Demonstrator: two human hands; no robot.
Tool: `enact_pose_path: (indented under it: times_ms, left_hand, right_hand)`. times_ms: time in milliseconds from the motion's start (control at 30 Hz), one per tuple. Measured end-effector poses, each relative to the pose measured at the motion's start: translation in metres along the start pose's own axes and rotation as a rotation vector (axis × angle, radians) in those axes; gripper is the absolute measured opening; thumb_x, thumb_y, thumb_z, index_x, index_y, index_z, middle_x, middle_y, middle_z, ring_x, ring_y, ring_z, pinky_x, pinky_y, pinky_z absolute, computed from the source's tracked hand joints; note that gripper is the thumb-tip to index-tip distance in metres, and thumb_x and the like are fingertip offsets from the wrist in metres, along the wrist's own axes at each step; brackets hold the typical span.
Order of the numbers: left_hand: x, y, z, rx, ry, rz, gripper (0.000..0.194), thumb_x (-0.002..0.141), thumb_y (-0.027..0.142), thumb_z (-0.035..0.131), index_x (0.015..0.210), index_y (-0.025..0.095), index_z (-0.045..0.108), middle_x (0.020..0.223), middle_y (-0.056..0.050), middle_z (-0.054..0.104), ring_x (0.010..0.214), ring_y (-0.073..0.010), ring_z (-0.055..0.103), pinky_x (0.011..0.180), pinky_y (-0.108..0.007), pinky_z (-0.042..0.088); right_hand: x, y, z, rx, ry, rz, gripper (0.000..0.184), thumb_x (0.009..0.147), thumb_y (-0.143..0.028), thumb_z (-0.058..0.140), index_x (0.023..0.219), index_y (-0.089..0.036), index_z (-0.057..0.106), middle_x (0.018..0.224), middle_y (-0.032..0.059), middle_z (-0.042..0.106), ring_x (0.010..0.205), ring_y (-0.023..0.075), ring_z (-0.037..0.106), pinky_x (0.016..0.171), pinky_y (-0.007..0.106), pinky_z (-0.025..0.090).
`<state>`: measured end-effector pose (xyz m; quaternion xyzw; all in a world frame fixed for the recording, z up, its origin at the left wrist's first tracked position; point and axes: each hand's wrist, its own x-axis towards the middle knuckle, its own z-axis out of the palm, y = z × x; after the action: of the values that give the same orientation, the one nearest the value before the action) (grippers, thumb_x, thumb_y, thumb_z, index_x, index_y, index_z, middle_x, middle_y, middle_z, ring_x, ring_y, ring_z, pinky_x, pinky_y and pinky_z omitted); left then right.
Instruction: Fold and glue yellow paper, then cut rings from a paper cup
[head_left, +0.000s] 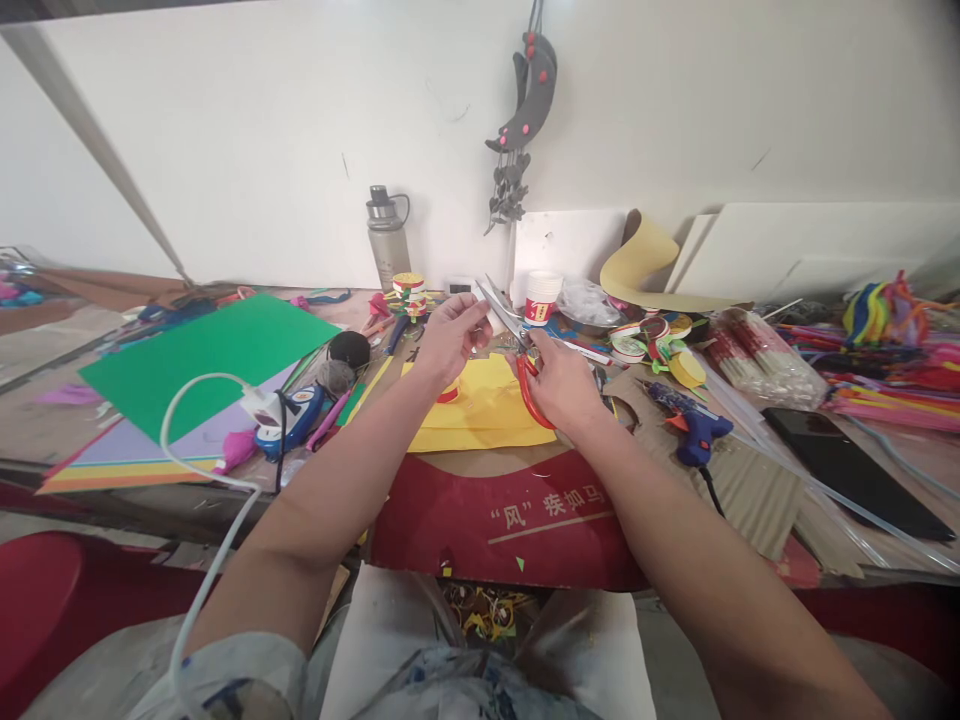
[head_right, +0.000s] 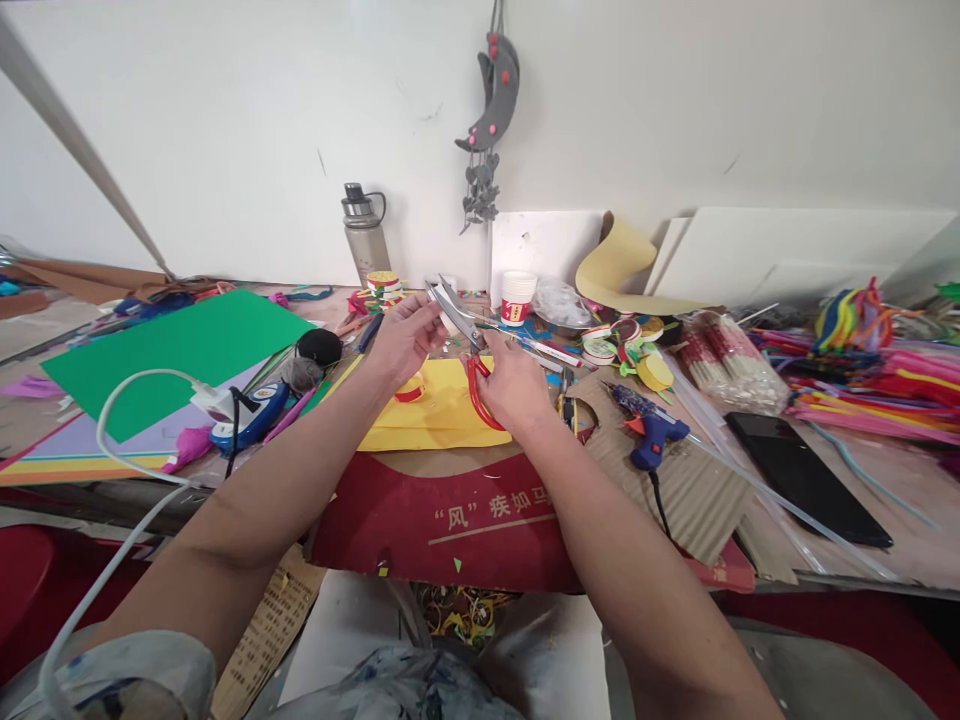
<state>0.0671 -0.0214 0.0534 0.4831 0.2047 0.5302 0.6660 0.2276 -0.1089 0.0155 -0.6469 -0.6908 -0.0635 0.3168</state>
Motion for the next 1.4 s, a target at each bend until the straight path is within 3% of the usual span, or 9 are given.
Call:
enact_pose_path:
  times_ms: [267,433,667,1000,1233,1300,1400]
  left_hand:
    - [0.001,0.005,0.002,-0.057,0.056,-0.09,0.029,0.09,0.027,0.086,0.076,0.016,0.063,0.063,0.003,0.064,0.051,-0.0049,0.056,0.045,-0.018,0.034]
    - [-0.002,-0.002,0.004,-0.041,0.031,-0.052,0.029,0.095,0.015,0.078,0.072,0.016,0.061,0.058,0.002,0.062,0.05,-0.0058,0.057,0.047,-0.018,0.037]
    - [-0.007,-0.001,0.01,0.002,0.038,-0.044,0.034,0.095,0.019,0.081,0.069,0.017,0.059,0.058,0.003,0.062,0.049,-0.0053,0.055,0.049,-0.018,0.039]
    - [-0.004,-0.003,0.004,-0.025,0.014,-0.001,0.035,0.094,0.018,0.082,0.069,0.017,0.057,0.056,0.004,0.06,0.048,-0.0063,0.057,0.048,-0.019,0.039]
    - [0.002,0.002,0.005,-0.196,0.138,-0.175,0.025,0.093,0.021,0.083,0.078,0.015,0.064,0.063,0.004,0.063,0.049,-0.0035,0.053,0.048,-0.016,0.041]
    - [0.005,0.001,0.003,-0.207,0.178,-0.175,0.024,0.094,0.017,0.081,0.077,0.015,0.064,0.062,0.005,0.063,0.049,-0.003,0.053,0.051,-0.016,0.044]
    - [0.004,-0.002,0.001,-0.141,0.134,-0.113,0.03,0.091,0.018,0.085,0.073,0.016,0.06,0.062,0.005,0.062,0.051,-0.0037,0.056,0.054,-0.016,0.046]
  right_hand:
    - [0.0,-0.001,0.0,-0.043,-0.025,0.015,0.046,0.107,-0.047,0.049,0.135,-0.014,0.066,0.113,0.0198,0.079,0.1,0.0356,0.071,0.083,0.04,0.05]
    - [-0.001,-0.002,0.001,-0.069,0.03,0.013,0.052,0.106,-0.048,0.051,0.141,-0.011,0.062,0.118,0.0237,0.072,0.105,0.0382,0.068,0.089,0.044,0.051]
    - [-0.001,0.002,0.001,-0.05,0.052,0.005,0.045,0.106,-0.046,0.05,0.134,-0.014,0.064,0.11,0.0201,0.073,0.099,0.0371,0.067,0.084,0.043,0.049]
    - [0.0,-0.001,-0.001,-0.087,-0.007,0.034,0.045,0.108,-0.048,0.048,0.131,-0.014,0.067,0.11,0.0193,0.079,0.094,0.0348,0.071,0.078,0.039,0.047]
    - [0.0,0.001,0.0,-0.084,-0.034,0.014,0.046,0.105,-0.044,0.052,0.137,-0.015,0.068,0.109,0.0183,0.08,0.095,0.0342,0.072,0.078,0.038,0.047]
    - [-0.001,0.0,0.0,-0.082,-0.042,0.012,0.046,0.106,-0.044,0.052,0.139,-0.015,0.067,0.112,0.0187,0.079,0.097,0.0343,0.071,0.079,0.038,0.048]
    - [-0.002,-0.001,0.0,-0.08,-0.03,0.026,0.047,0.107,-0.046,0.051,0.14,-0.016,0.066,0.115,0.0198,0.077,0.097,0.0341,0.07,0.079,0.038,0.049]
